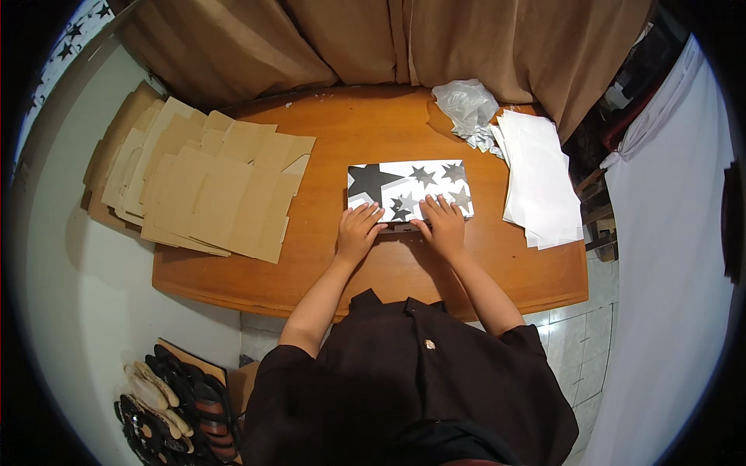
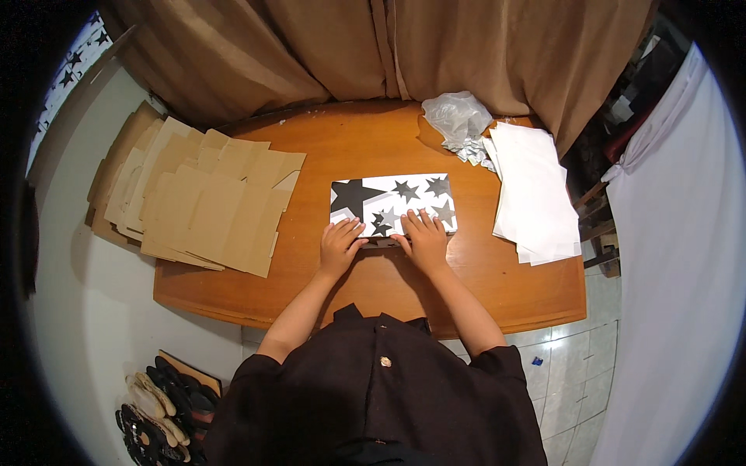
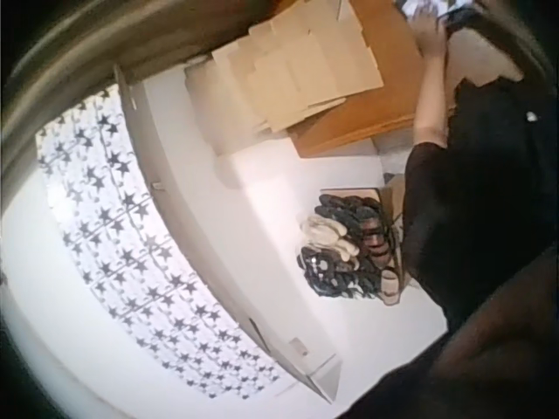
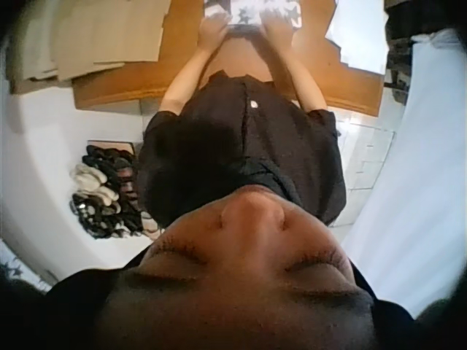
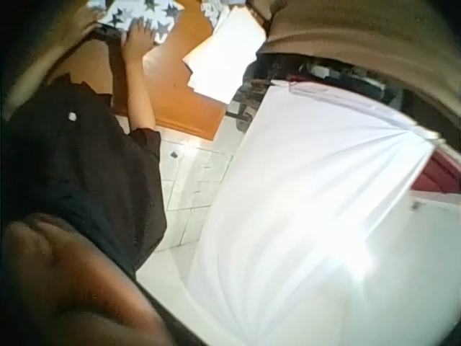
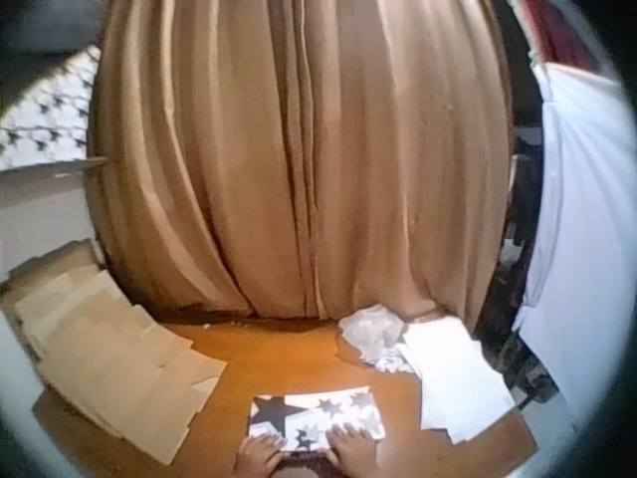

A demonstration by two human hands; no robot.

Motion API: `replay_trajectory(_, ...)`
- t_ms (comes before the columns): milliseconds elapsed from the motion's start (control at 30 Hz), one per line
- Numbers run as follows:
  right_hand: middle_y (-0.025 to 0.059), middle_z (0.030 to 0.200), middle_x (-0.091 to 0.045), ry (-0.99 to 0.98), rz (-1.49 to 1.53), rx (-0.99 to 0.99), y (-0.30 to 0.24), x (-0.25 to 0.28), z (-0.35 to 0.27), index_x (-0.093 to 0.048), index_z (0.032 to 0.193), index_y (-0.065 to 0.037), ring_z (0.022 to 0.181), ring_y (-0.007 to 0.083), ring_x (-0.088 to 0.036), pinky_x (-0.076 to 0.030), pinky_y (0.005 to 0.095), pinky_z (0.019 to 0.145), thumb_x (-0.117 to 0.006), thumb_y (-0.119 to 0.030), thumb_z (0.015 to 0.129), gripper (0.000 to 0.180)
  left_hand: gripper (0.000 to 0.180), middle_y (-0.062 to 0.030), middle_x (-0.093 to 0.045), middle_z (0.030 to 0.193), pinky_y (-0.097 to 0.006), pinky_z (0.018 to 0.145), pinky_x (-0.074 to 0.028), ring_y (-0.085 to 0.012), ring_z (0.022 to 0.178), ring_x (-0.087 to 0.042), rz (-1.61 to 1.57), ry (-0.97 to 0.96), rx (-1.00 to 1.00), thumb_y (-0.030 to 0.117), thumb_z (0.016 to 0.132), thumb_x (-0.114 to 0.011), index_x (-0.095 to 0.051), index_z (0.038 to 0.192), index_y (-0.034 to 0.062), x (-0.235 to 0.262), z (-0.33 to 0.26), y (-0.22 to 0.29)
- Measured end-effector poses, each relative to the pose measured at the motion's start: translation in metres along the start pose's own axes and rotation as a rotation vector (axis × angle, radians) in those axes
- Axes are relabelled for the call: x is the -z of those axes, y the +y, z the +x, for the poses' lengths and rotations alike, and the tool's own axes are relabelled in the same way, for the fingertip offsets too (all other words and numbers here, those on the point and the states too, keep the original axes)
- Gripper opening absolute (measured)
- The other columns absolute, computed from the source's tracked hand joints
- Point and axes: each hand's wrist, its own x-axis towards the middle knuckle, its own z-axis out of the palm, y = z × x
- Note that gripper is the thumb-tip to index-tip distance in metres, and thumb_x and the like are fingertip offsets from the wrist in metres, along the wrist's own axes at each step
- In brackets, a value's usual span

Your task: The person is assembling shoe boxes, inserting tissue paper and silica gel, then placing the boxes on a shelf.

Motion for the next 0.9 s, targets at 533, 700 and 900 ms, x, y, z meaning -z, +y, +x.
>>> replay_trajectory(533, 0.0158, 0.131, -0.047, -0.625, 0.459, -0.581, 0.058, 0.000, 0.036, -0.045, 0.131, -0.009, 0.122, 0.0309, -0.044, -0.025, 0.0508, 0.103, -0.054, -0.050, 0.083, 0.064, 0.047, -0.0042, -0.039, 0.140, -0.055, 0.103, -0.018, -0.0241, 0.132, -0.030, 0.324, -0.278, -0.212, 0.046, 0.086, -0.053, -0.049, 0.130, 0.0288, 0.055, -0.030, -0.059)
replay_trajectory(700, 0.0135, 0.114, -0.061, -0.538, 1.046, -0.661, 0.030, 0.014, -0.010, -0.056, 0.118, -0.001, 0.106, 0.0209, -0.056, -0.044, 0.0313, 0.088, -0.059, -0.019, 0.086, 0.037, 0.054, -0.0225, -0.033, 0.139, -0.055, 0.103, -0.021, -0.0375, 0.129, -0.031, 0.265, 0.059, 0.541, 0.035, 0.090, -0.049, -0.036, 0.137, 0.0107, 0.044, -0.041, -0.015)
replay_trajectory(900, 0.0126, 0.135, -0.045, -0.501, 1.297, -0.774, -0.032, 0.052, -0.076, -0.041, 0.134, 0.000, 0.126, 0.0198, -0.039, -0.027, 0.0300, 0.104, -0.050, -0.020, 0.093, 0.047, 0.070, -0.0210, -0.009, 0.150, -0.036, 0.112, -0.012, -0.0317, 0.139, -0.009, -0.813, -0.193, 0.721, 0.037, 0.096, -0.039, -0.007, 0.143, -0.0038, 0.022, -0.126, 0.033)
